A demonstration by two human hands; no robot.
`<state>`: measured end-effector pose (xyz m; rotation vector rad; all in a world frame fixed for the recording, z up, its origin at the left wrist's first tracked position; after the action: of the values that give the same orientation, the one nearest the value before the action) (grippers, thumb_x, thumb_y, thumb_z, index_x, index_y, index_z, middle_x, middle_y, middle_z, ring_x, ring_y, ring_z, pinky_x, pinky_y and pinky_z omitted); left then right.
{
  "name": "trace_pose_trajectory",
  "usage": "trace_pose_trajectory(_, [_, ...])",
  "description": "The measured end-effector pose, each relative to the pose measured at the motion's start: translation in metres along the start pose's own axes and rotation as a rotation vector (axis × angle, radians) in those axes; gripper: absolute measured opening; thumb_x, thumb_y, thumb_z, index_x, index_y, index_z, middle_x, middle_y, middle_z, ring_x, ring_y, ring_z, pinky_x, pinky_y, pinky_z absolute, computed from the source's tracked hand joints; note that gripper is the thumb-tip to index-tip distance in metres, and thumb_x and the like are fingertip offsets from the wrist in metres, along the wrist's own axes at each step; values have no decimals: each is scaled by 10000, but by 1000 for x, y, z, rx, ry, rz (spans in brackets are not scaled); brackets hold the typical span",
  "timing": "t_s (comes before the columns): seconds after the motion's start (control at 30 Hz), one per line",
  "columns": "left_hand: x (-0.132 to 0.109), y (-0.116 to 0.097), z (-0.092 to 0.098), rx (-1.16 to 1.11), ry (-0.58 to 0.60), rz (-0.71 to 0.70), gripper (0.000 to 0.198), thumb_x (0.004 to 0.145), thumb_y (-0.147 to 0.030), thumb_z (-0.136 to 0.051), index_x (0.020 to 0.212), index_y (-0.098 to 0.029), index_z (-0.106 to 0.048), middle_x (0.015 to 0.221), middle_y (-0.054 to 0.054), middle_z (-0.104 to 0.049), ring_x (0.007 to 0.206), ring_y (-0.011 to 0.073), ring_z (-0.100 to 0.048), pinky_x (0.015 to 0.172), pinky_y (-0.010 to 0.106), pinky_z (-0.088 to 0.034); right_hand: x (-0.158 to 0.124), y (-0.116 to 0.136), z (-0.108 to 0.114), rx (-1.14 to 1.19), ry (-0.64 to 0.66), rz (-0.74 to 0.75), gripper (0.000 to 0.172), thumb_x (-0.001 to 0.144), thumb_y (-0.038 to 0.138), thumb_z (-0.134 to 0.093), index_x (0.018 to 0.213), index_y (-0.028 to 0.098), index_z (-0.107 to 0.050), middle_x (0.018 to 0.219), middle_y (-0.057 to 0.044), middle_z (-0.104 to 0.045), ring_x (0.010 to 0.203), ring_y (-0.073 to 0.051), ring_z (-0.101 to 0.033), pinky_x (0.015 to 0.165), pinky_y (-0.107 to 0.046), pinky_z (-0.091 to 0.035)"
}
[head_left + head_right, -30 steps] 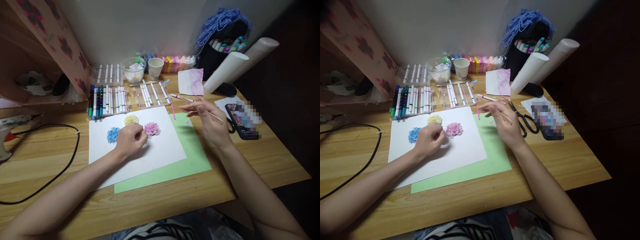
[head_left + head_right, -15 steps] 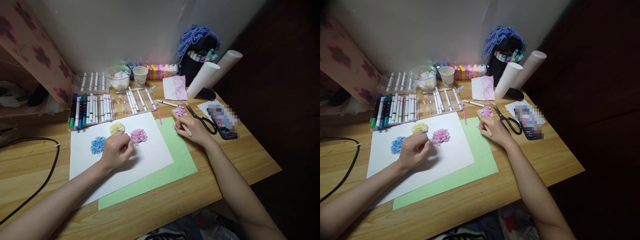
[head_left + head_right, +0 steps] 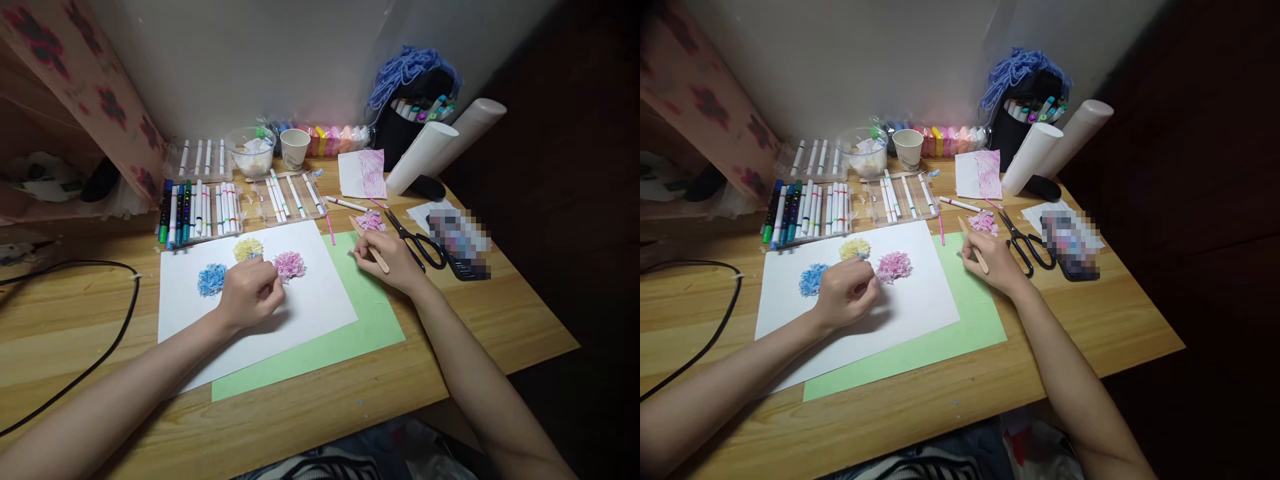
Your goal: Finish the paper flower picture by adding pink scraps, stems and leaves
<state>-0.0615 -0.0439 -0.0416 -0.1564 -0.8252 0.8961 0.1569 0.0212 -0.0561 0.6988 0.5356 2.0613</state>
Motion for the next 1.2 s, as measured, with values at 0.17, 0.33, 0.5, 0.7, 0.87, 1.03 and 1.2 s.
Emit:
trace_pose_trajectory(0.17, [1,-5,-10,40,129,-3,70,782,-210,-547,724,-174,-564,573,-11,-507,577,139,-420,557,277,-319,-4,24,-30,557,30,-172,226,760,177,-649,688,201,-436,786,-10,-604,761,-164,-601,722,-293,-435])
trace_pose_trajectory(0.33, [0,-14,-20,-51,235,5,165,826,-312,-554,889,-162,-580,683,20,-578,661,160,-478,627,296,-367,-8,50,-68,827,136,-248,233,764,177,-662,696,194,-440,782,-7,-607,752,-146,-594,706,-274,-440])
trace_pose_trajectory(0.5, [-7,-13,-23,-85,244,87,145,879,-275,-483,809,-173,-560,625,7,-533,633,150,-465,604,281,-357,-10,56,-77,796,146,-247,231,764,226,-680,700,190,-460,772,-10,-600,728,-144,-572,707,-281,-441])
trace_pose_trajectory(0.7, [-15,-2,-27,-29,295,307,220,844,-269,-527,644,-181,-508,599,-4,-524,591,134,-453,563,268,-329,-12,44,-53,663,-5,-239,267,877,399,-534,717,188,-564,738,-27,-608,649,-144,-528,619,-273,-408])
trace_pose_trajectory(0.87, [-17,6,-21,33,228,422,212,817,-275,-565,633,-178,-522,565,-19,-512,575,127,-460,543,253,-309,-19,38,-48,784,53,-186,542,941,515,-291,774,173,-677,537,-15,-537,492,-137,-462,489,-275,-331])
trace_pose_trajectory(1.03, [-17,14,-18,68,190,460,221,813,-295,-569,633,-175,-528,549,-31,-476,553,116,-440,538,247,-305,-23,41,-59,730,155,-177,490,958,462,-319,742,175,-652,552,-2,-530,504,-120,-494,494,-257,-351])
trace_pose_trajectory(1.2, [-17,17,-17,77,167,473,224,813,-310,-573,638,-177,-535,553,-34,-473,550,112,-436,530,243,-300,-20,50,-66,645,209,-104,451,963,455,-325,802,170,-636,606,-10,-561,550,-119,-536,527,-249,-392])
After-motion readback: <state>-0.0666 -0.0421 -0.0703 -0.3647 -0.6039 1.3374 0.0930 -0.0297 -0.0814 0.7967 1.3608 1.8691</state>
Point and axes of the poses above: each hand's wrist, its own x-axis towards the middle knuckle, its own z-axis out of the back of the hand, y = z × x, the point moved 8 cm from there along x, towards the middle knuckle
